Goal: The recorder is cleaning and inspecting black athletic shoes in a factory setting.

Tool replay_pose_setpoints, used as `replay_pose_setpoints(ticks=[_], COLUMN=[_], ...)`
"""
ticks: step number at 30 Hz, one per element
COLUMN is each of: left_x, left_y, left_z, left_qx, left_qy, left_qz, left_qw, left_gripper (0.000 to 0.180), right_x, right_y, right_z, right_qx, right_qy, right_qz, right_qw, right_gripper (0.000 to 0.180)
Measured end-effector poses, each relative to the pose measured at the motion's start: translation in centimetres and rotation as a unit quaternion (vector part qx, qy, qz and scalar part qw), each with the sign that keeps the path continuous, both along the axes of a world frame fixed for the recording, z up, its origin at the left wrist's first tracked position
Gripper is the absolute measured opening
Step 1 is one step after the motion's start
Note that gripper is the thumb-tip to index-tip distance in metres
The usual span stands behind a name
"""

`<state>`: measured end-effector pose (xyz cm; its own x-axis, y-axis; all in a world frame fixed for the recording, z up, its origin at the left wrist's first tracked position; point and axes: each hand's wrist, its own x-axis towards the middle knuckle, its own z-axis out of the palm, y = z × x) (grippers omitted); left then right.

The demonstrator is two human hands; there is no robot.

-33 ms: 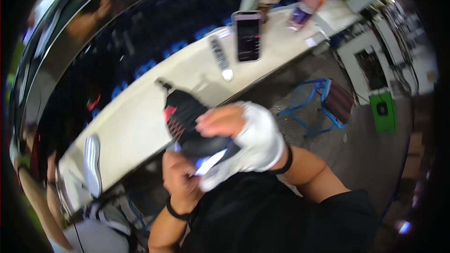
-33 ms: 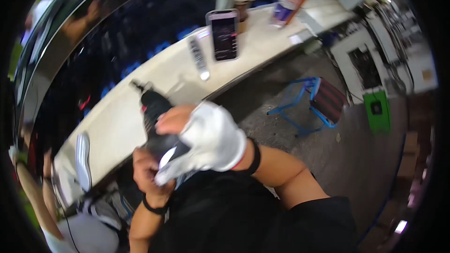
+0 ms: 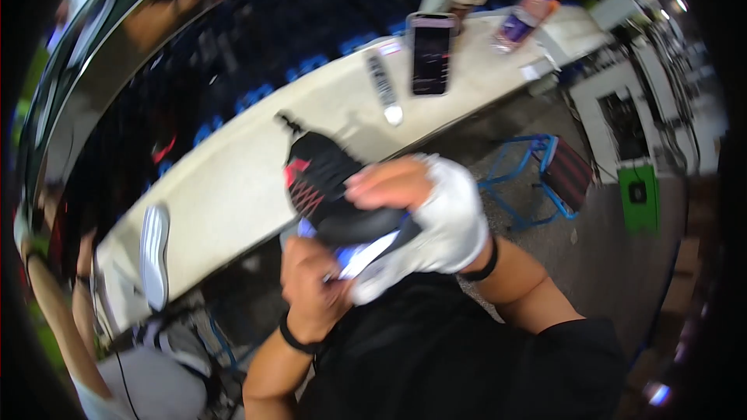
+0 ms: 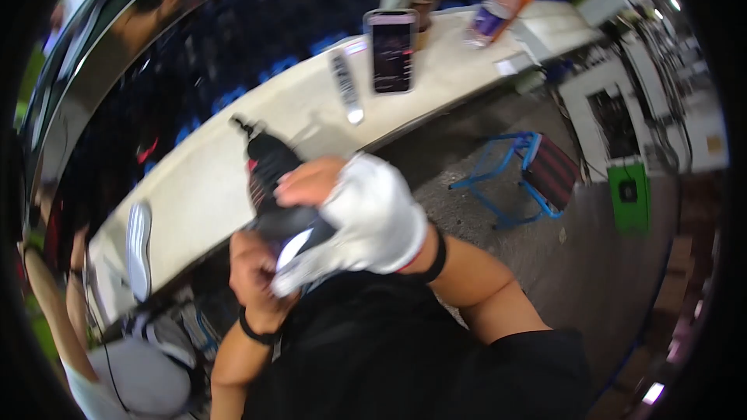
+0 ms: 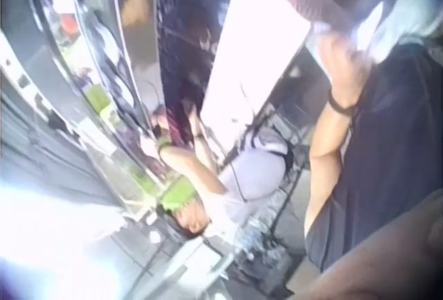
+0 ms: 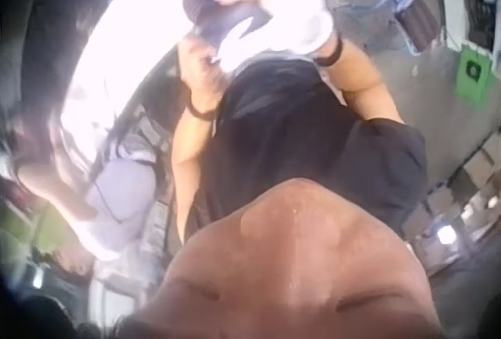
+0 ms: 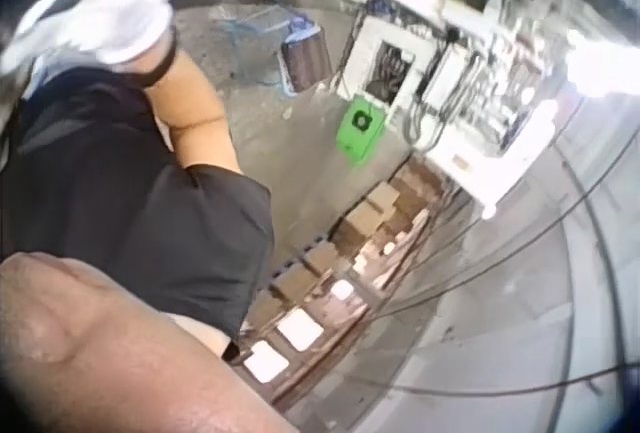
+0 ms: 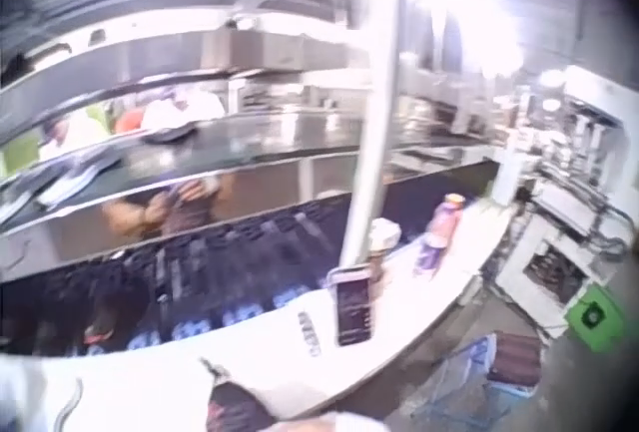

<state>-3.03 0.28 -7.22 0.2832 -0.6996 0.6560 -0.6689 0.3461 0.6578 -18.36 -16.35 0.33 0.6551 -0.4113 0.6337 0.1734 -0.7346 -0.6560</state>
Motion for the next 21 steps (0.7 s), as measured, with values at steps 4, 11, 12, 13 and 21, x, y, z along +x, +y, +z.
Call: replay_pose_setpoints(ticks=[4,11,12,13,21], left_x=[0.8,3.5,3.8,4.1,8.9], left_y=[-2.4,-2.5,-2.4,-2.3,1.4], left_z=[1.8,1.3,1.1,0.9,-1.1], left_qx=[-0.051,-0.034,-0.035,-0.034,0.202], left_qy=[-0.021,-0.034,-0.051,-0.050,-0.250], left_qz=[-0.039,-0.052,-0.050,-0.049,0.141], left_qw=[0.998,0.997,0.997,0.997,0.936], left_gripper=[0.044,0.048,0.051,0.051,0.045], right_x=[-0.9,0.2,0.2,0.2,0.0], right_y=[-1.9,-2.0,-1.8,-1.8,-2.2], right_z=[0.5,-0.7,-0.8,-1.0,-3.6], right_qx=[-0.007,-0.004,-0.004,0.015,0.239], right_qy=[0.037,-0.010,-0.009,-0.023,-0.172], right_qz=[0.049,0.125,0.127,0.130,0.057], right_qw=[0.998,0.992,0.992,0.991,0.954], right_gripper=[0.084,0.064,0.064,0.062,0.047])
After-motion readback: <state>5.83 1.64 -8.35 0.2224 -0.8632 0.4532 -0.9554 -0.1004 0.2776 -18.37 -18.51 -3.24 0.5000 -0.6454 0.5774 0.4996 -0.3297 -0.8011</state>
